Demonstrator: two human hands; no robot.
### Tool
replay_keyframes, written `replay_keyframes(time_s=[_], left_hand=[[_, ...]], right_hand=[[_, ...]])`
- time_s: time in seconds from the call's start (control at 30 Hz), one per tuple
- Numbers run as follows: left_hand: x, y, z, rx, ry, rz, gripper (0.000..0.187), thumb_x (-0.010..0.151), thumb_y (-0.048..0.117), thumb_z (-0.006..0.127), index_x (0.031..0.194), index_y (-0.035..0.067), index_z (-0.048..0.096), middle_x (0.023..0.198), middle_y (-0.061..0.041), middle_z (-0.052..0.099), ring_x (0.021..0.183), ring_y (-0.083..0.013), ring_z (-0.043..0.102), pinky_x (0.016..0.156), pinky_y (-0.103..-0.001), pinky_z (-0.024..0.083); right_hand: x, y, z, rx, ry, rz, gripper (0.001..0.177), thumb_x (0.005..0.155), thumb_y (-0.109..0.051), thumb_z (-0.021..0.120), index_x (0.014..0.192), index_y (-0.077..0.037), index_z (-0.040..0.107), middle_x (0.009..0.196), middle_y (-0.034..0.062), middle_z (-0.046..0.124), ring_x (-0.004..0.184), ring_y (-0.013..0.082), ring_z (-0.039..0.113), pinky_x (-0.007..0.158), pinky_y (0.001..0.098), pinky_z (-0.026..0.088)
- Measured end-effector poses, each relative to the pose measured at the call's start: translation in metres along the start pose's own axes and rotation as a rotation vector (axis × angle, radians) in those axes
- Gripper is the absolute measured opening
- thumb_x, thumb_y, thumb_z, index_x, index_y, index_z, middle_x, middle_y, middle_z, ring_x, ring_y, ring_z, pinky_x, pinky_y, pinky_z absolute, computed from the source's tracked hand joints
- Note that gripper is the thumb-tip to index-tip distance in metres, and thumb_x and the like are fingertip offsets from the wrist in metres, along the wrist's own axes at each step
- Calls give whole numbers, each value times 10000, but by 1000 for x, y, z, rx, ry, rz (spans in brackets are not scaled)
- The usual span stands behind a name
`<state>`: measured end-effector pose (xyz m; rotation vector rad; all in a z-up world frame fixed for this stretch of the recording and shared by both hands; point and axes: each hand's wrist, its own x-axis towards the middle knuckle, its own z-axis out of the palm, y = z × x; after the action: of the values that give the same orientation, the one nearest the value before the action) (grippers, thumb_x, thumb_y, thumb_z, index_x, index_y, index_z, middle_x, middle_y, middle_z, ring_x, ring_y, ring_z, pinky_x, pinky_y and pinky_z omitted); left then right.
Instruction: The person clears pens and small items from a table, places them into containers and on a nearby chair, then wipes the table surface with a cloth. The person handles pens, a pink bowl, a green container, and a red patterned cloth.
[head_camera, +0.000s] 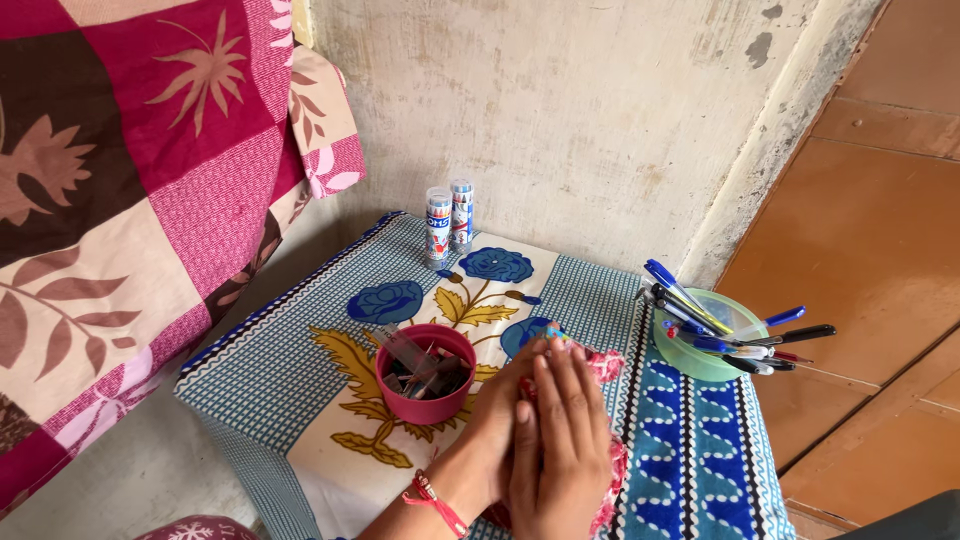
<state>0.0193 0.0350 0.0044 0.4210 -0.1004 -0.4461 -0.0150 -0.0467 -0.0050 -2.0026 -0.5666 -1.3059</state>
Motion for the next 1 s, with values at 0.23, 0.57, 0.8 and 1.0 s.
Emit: replay_keyframes(time_s=[0.23,0.57,0.8,1.0], left_hand=[[11,-13,1,431,138,154,352,965,264,614,1241,63,699,1145,-14,742,1050,-116,661,938,-285,504],[15,7,-13,730,193,222,364,963,292,658,1156,-5,740,1008,-48,765,845,-91,698,789,-259,539],[13,13,-11,625,270,339,354,946,281,672,1164,11,747,1049,-47,756,955,-99,658,856,-259,512],[-2,18,7,646,325,256,352,920,285,670,1161,42,755,1101,-45,739,1021,-107,634,884,-286,498]], right_hand=[[14,43,-14,-55,17,120,328,1018,-69,521,1307,15,651,1413,199,633,1360,383,561,1141,468,435],[18,81,-29,-129,40,245,301,943,-54,617,1223,-40,727,1276,149,716,1193,328,660,1007,431,513],[27,48,-33,258,-228,272,807,736,-291,835,1457,-77,540,1498,208,524,1423,381,462,1093,471,413],[41,29,-47,92,-484,141,1370,450,-419,995,1569,-60,290,1561,204,413,1459,415,338,1110,511,315]])
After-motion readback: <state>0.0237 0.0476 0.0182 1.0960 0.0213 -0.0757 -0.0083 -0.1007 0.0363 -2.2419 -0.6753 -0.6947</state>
